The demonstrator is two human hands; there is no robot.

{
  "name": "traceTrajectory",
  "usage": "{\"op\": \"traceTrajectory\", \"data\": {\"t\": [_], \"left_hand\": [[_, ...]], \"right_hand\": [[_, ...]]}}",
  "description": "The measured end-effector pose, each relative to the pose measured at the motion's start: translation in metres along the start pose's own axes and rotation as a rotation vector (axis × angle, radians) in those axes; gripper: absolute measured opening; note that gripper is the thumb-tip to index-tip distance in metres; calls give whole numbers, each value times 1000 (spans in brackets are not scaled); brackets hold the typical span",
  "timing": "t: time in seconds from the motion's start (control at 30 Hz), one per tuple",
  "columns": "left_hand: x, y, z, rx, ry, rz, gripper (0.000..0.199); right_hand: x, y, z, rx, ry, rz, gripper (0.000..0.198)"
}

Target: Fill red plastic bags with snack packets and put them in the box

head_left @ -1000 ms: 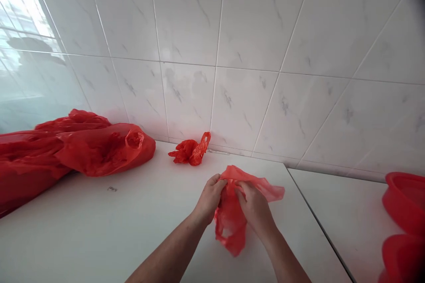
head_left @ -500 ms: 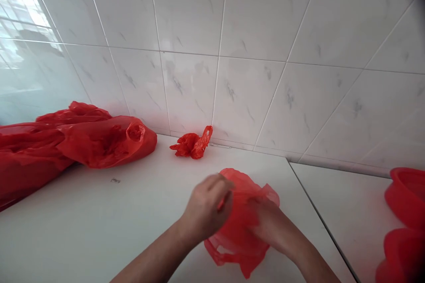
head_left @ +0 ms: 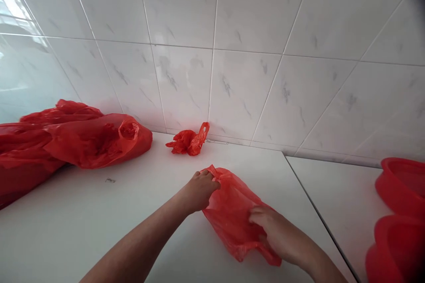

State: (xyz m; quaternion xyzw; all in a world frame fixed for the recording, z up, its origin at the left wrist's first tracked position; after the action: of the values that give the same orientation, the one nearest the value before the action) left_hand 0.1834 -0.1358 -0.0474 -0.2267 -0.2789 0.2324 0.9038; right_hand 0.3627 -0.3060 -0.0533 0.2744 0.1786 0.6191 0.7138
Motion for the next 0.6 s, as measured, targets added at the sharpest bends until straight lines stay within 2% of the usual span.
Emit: {"op": "traceTrajectory", "data": {"t": [0.07,0.17,0.23,0.3,0.37,0.47,0.53,0.6], "left_hand": [[-4,-8,0,1,10,-23,25],[-2,-25,0,-6,-14,-70,24],[3,-34,-1,-8,-9,-105,28],[10,-38,-3,-1,21,-134,32],[18,-34,-5,57,56,-128,37],[22,-16,-5,216,97,-37,43],[18,-6,-1,298,142,35,40],[9,-4,6,338,210,80,29]], "right_hand": [[3,4,5,33,68,-41,39],[9,17,5,23,27,-101,39],[11,29,-5,-9,48,-68,39],[8,38,-21,-95,122,25,42],[3,39,-39,-224,176,137,39],[-5,26,-54,-383,186,269,20],[-9,13,-52,-407,222,295,10],[-13,5,-41,-378,227,273,10]]}}
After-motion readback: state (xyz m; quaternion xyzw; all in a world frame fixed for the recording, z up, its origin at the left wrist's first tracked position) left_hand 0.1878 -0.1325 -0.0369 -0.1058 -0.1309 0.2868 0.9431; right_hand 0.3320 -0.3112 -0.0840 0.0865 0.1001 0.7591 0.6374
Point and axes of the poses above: each hand's wrist, its own x-axis towards the middle knuckle, its own z-axis out of the back of the hand, y = z × x, the point moved 2 cm from there along x, towards the middle knuckle, and after that the axes turned 9 degrees about -y, right-handed, at the moved point
